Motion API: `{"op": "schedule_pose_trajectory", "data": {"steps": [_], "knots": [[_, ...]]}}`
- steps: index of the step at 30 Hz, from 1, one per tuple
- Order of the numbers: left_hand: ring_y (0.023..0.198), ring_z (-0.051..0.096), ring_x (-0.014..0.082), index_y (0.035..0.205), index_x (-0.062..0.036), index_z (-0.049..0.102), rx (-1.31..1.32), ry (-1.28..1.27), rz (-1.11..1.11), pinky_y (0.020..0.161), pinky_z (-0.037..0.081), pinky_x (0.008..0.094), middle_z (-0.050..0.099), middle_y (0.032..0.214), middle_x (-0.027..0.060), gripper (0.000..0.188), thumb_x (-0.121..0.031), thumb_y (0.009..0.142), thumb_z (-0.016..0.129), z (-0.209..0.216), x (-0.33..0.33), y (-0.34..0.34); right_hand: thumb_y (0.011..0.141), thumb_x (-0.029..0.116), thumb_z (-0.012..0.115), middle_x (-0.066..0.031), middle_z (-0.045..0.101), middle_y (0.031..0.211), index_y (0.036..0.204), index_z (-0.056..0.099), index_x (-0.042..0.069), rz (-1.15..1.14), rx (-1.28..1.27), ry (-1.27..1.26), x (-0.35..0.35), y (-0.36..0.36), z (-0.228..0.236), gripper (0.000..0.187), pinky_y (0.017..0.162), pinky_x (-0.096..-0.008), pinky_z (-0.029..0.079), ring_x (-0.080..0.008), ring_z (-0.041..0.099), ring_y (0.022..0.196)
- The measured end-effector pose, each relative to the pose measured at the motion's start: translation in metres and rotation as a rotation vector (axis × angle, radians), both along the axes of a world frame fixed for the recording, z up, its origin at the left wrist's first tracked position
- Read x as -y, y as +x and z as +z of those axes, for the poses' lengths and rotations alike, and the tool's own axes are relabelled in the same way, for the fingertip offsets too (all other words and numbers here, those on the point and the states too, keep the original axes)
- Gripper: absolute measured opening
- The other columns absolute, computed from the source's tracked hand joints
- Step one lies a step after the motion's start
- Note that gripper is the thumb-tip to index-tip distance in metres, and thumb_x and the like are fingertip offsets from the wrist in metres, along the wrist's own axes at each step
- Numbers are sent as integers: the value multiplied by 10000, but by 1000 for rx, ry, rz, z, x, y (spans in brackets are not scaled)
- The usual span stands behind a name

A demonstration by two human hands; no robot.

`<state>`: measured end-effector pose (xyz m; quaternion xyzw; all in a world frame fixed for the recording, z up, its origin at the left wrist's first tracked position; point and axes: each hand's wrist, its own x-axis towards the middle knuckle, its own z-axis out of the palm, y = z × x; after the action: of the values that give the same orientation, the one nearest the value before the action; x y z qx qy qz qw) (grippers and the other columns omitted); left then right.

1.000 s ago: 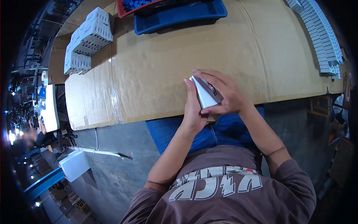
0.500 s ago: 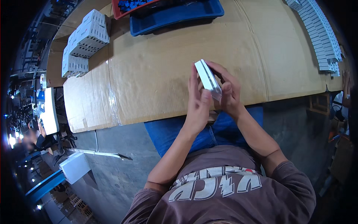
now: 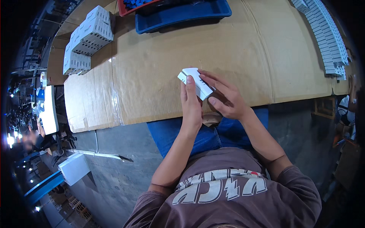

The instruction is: Assembling internal components and circuit boards into plastic enclosures for electrical devices.

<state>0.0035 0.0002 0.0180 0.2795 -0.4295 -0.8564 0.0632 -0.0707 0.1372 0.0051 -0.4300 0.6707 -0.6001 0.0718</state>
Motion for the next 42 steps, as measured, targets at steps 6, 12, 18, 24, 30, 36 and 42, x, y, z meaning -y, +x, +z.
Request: {"op": "schedule_pose_trajectory", "data": {"steps": [6, 12, 18, 24, 30, 36, 42], "knots": [[1082, 608, 125, 1418, -69, 508, -38, -48, 75, 898, 520, 304, 612, 1210, 45, 571, -540, 1101, 455, -12, -7, 0, 978, 139, 618, -193, 582, 1485, 1464, 553, -14, -110, -177, 130, 2, 6, -11, 513, 1015, -413, 542, -375, 647, 1239], [1192, 553, 171, 1522, -34, 390, -14, -59, 22, 1030, 482, 330, 538, 1320, 96, 605, -494, 1129, 402, -11, -15, 2, 1044, 156, 555, -205, 653, 1388, 1428, 581, -9, -194, -103, 158, 2, 15, -18, 418, 956, -429, 574, -380, 698, 1139], [1069, 545, 125, 1427, -54, 467, 20, -35, 6, 941, 502, 314, 549, 1180, 51, 557, -517, 1128, 386, -8, -19, 1, 1029, 149, 567, -204, 703, 1302, 1368, 627, -27, -239, -72, 209, 2, 19, -17, 386, 866, -412, 604, -366, 737, 1030], [1024, 536, 112, 1313, -73, 515, 37, -28, 54, 920, 483, 304, 550, 1125, 32, 499, -519, 1125, 397, -2, -21, 2, 1014, 137, 581, -209, 733, 1219, 1324, 661, -32, -288, -168, 133, 6, 19, -18, 362, 786, -399, 610, -344, 750, 917], [1041, 533, 107, 1335, -64, 505, 26, 21, 99, 923, 471, 293, 546, 1138, 31, 512, -519, 1120, 415, -2, -22, 3, 1015, 130, 580, -204, 741, 1198, 1340, 658, -17, -280, -107, 200, 6, 21, -14, 365, 767, -373, 612, -341, 756, 906], [1206, 526, 164, 1507, -55, 413, -104, -4, 125, 1029, 448, 311, 540, 1287, 68, 518, -389, 1117, 470, -12, -3, -2, 1039, 126, 515, -242, 566, 1491, 1426, 614, 20, -84, 121, -36, 10, 9, -8, 414, 1141, -429, 430, -326, 598, 1338], [1344, 487, 247, 1659, -56, 200, -365, -529, -92, 1155, 388, 396, 443, 1482, 140, 908, -96, 911, 712, -9, 6, 2, 1097, 293, 514, -112, 664, 1344, 1393, 640, 13, -9, 985, -56, -3, -7, 15, 427, 1059, -362, 474, -208, 638, 1201]]}}
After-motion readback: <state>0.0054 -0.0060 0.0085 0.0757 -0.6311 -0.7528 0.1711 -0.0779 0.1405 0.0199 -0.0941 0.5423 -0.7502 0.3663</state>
